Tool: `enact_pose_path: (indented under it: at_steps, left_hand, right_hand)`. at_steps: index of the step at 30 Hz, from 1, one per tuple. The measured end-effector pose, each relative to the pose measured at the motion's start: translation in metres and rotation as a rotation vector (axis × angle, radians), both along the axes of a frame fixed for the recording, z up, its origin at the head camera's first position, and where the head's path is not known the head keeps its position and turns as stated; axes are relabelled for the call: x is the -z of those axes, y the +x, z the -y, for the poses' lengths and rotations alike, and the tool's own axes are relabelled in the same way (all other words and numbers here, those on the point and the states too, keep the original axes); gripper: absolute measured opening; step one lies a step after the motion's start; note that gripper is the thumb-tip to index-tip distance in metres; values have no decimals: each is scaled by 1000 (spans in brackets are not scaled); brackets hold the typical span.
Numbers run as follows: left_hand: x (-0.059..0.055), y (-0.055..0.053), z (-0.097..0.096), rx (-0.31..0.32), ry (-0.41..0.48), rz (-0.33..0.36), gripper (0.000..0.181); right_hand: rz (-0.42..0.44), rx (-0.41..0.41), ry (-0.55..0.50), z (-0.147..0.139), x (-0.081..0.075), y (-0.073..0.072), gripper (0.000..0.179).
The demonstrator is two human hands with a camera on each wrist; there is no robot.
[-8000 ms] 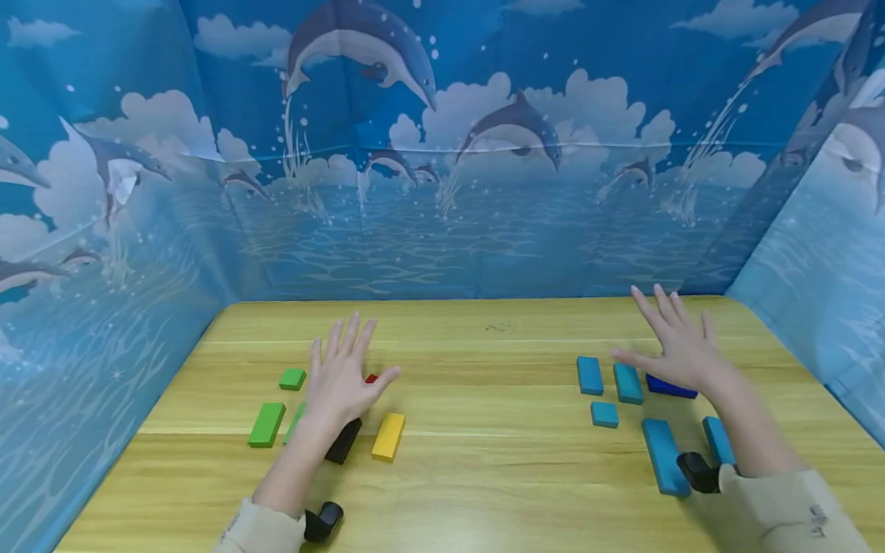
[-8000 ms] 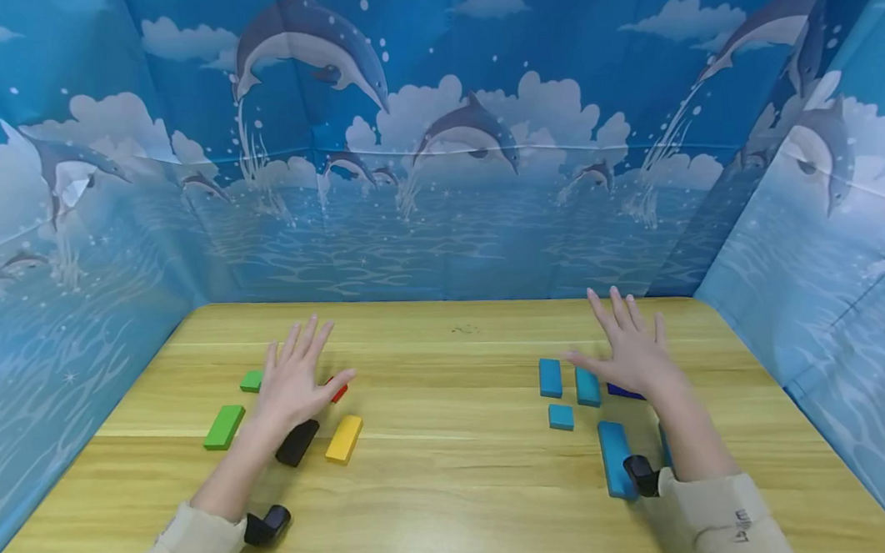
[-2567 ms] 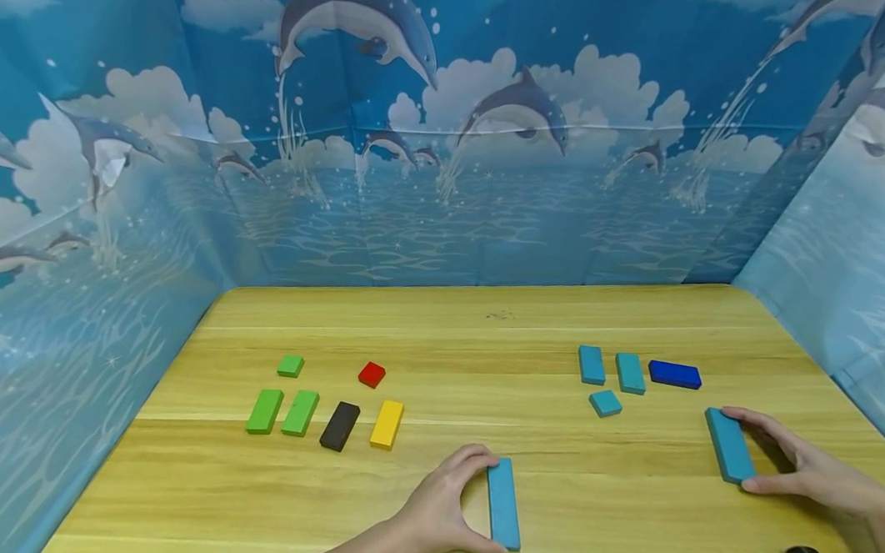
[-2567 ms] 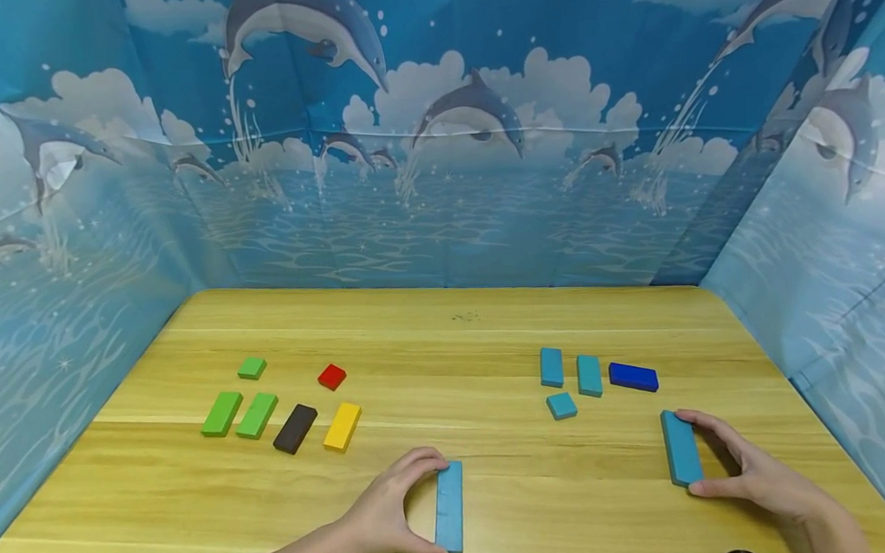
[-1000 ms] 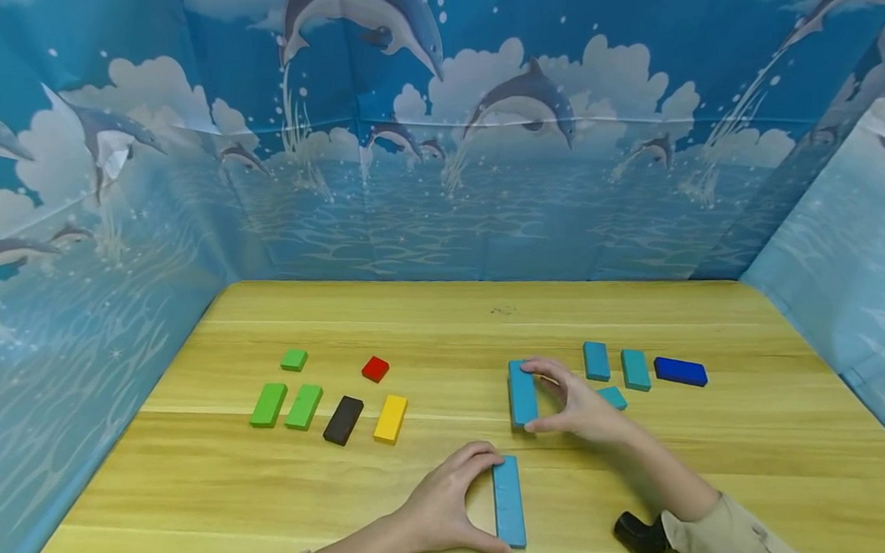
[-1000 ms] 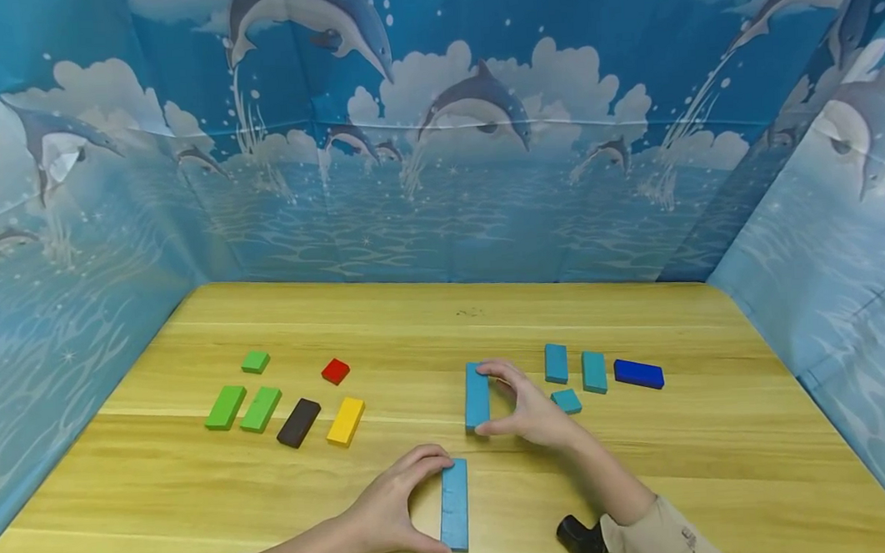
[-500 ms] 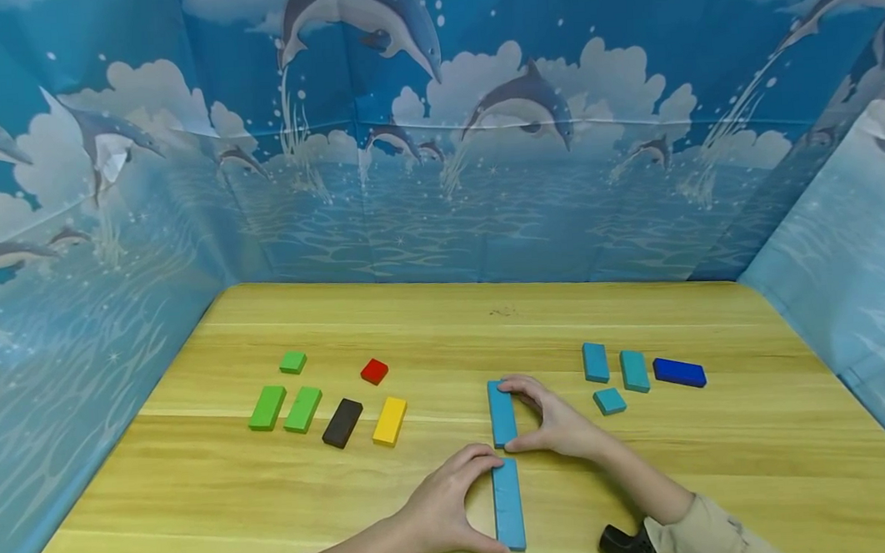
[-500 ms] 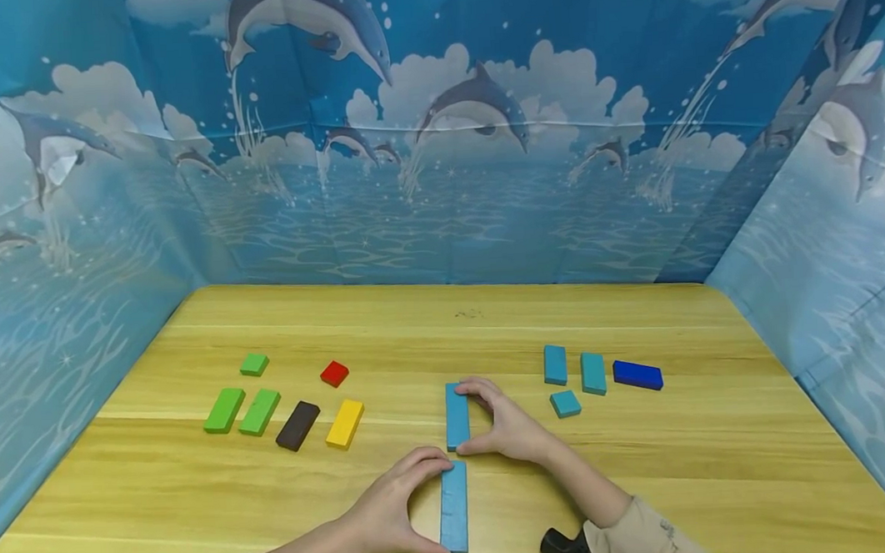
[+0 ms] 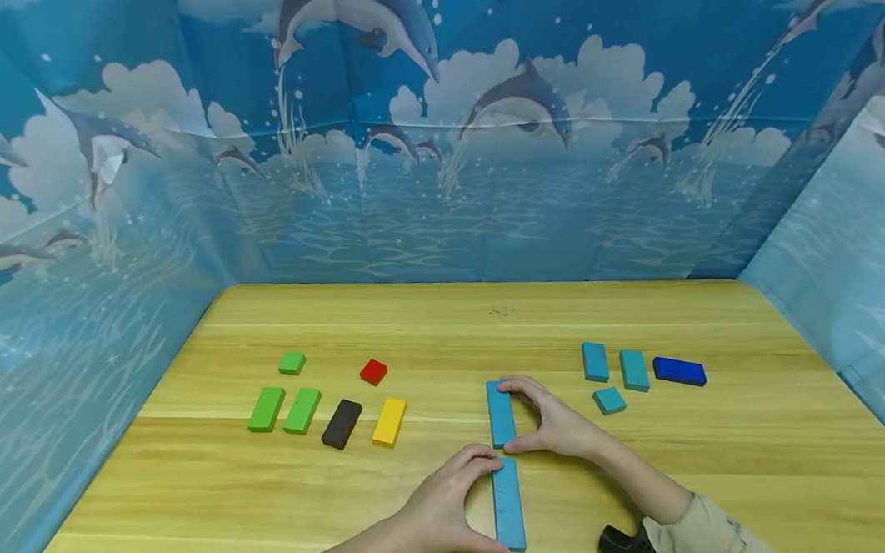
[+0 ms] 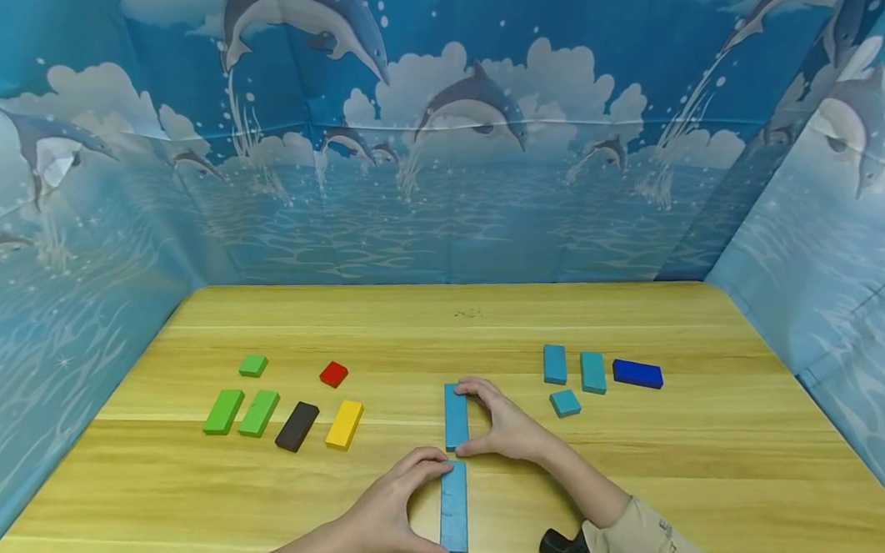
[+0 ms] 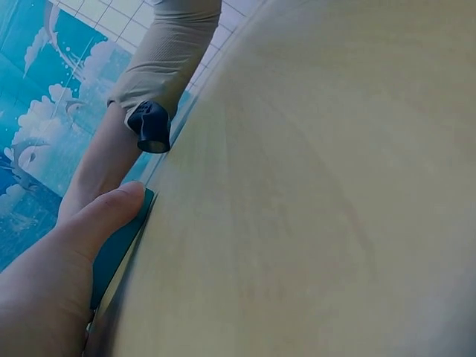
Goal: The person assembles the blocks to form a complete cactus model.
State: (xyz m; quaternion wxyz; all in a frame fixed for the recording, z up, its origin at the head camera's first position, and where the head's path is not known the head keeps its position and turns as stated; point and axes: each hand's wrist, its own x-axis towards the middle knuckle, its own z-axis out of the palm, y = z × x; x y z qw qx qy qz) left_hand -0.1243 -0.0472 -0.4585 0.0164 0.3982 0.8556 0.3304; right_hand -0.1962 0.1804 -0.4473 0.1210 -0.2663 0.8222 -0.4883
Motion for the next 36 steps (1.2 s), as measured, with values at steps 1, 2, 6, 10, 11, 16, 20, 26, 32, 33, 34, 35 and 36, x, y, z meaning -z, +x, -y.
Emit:
enact_pose_path:
  at_steps: [1, 2, 6, 10, 11, 16, 20, 26, 32, 33, 34, 35, 36]
  left_hand:
    - [0, 0, 0, 3, -4, -5, 83]
    - [0, 0, 0, 7, -8, -10, 83]
    - [-1, -1, 1, 22, -17, -13, 83]
    - [-1, -1, 1, 21, -2, 13, 68]
    - [0, -1, 1, 12, 8, 20, 63]
    - [4, -2, -3, -42, 84, 15, 39]
    - [6, -3, -7, -74, 141, 6, 33]
    - [5, -6, -10, -113, 209, 70, 28]
    - [3, -7, -11, -153, 245, 126, 39]
    - [3, -7, -11, -157, 246, 130, 41]
    - [3, -8, -11, -162, 245, 136, 43]
    - [3, -8, -10, -166, 242, 140, 45]
    - [3, -8, -10, -170, 238, 145, 46]
  right_hand:
    - [5, -2, 0, 0, 0, 0, 75]
    - [12, -2, -3, -1, -1, 0, 74]
    - [24, -11, -13, -3, -1, -1, 63]
    - [11, -33, -26, -4, -1, -2, 51]
    - [13, -35, -29, -4, -1, -2, 50]
    - [34, -25, -33, -4, -1, -3, 50]
    - [35, -16, -28, -4, -2, -2, 50]
    - [41, -10, -30, -5, -1, -3, 50]
    - [22, -13, -36, -5, 1, -4, 49]
    - [17, -15, -37, -4, 1, -4, 49]
    - [14, -16, -38, -4, 1, -4, 49]
    - [11, -17, -36, -4, 2, -4, 49]
    - [12, -16, -37, -4, 1, -4, 49]
